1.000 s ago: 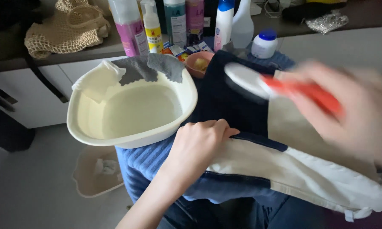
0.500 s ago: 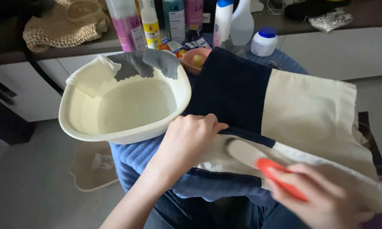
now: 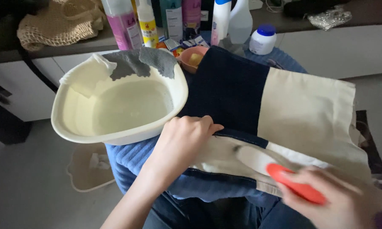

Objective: Using a small brush and cleaning solution to scrub a fabric tote bag.

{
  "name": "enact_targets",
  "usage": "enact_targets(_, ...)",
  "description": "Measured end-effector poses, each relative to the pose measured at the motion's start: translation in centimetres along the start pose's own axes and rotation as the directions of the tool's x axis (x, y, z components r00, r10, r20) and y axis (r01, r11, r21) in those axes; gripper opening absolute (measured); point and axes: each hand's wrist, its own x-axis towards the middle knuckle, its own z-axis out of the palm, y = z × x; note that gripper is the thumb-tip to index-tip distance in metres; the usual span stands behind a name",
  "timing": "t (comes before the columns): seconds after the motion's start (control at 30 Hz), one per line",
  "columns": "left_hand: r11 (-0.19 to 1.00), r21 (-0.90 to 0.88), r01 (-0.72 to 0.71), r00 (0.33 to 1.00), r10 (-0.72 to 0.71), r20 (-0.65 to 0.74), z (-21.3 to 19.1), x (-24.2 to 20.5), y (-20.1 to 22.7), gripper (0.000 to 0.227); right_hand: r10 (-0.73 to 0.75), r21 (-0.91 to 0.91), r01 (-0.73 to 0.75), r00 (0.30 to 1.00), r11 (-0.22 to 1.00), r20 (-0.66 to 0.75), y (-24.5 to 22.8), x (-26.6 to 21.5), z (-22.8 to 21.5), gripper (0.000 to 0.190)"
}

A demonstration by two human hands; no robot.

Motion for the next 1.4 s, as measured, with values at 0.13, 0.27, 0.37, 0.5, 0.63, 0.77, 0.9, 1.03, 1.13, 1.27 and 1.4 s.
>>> enact_targets(0.13,0.998,-0.05,0.037,0.999,-0.037,0.0,0.1,0.1,0.3,0.046,0.086,-0.079,-0.085,0.996,0.993,0.005,-0.2,-0.9,1.7,0.016)
enact_targets(0.27,0.995,-0.096,0.031,0.999,-0.035,-0.04,-0.4,0.0,0.2,0.043,-0.048,0.21,0.069,0.994,0.975,-0.101,-1.9,0.0,5.4,0.017)
enact_targets(0.37,0.994,-0.104,0.027,1.0,-0.028,-0.008,-0.5,-0.1,-0.2,0.044,-0.055,0.144,0.071,0.992,0.987,-0.112,-3.5,1.6,2.9,0.009)
enact_targets(0.5,0.997,-0.077,0.01,0.998,-0.015,-0.06,0.1,-0.3,0.3,0.044,0.052,0.035,-0.054,0.997,0.998,0.06,0.8,-0.4,0.0,0.017)
enact_targets(0.63,1.0,-0.015,0.024,0.996,-0.025,-0.09,0.5,-0.2,0.6,0.044,0.009,0.082,-0.005,0.999,0.997,-0.054,-0.7,0.1,3.0,0.012)
enact_targets(0.77,0.998,0.057,0.032,0.998,-0.028,-0.065,0.3,-0.6,0.0,0.044,-0.173,0.127,0.189,0.976,0.974,-0.129,-2.7,1.9,4.3,0.014)
enact_targets(0.9,0.996,0.084,0.019,0.998,-0.013,-0.064,0.5,-0.8,0.5,0.044,0.057,0.032,-0.059,0.996,0.998,0.071,0.4,0.3,0.0,0.011)
enact_targets(1.03,0.998,0.058,0.031,0.996,-0.026,-0.09,0.8,-0.7,0.7,0.044,0.168,-0.091,-0.156,0.975,0.984,0.146,0.1,0.7,-0.6,0.013)
enact_targets(1.13,0.993,0.099,0.061,0.996,-0.055,-0.066,1.2,-0.9,0.8,0.043,0.011,-0.016,-0.01,1.0,1.0,0.023,-1.6,2.5,1.7,0.012)
enact_targets(1.27,0.992,0.12,0.04,0.999,-0.04,0.001,1.1,-0.8,0.3,0.044,-0.137,0.044,0.133,0.984,0.99,0.115,0.1,2.4,1.4,0.007)
enact_targets(1.4,0.997,0.072,0.034,0.998,-0.03,-0.055,1.0,-0.9,0.7,0.046,0.364,-0.207,-0.307,0.858,0.929,0.362,4.6,-0.3,-2.1,0.031)
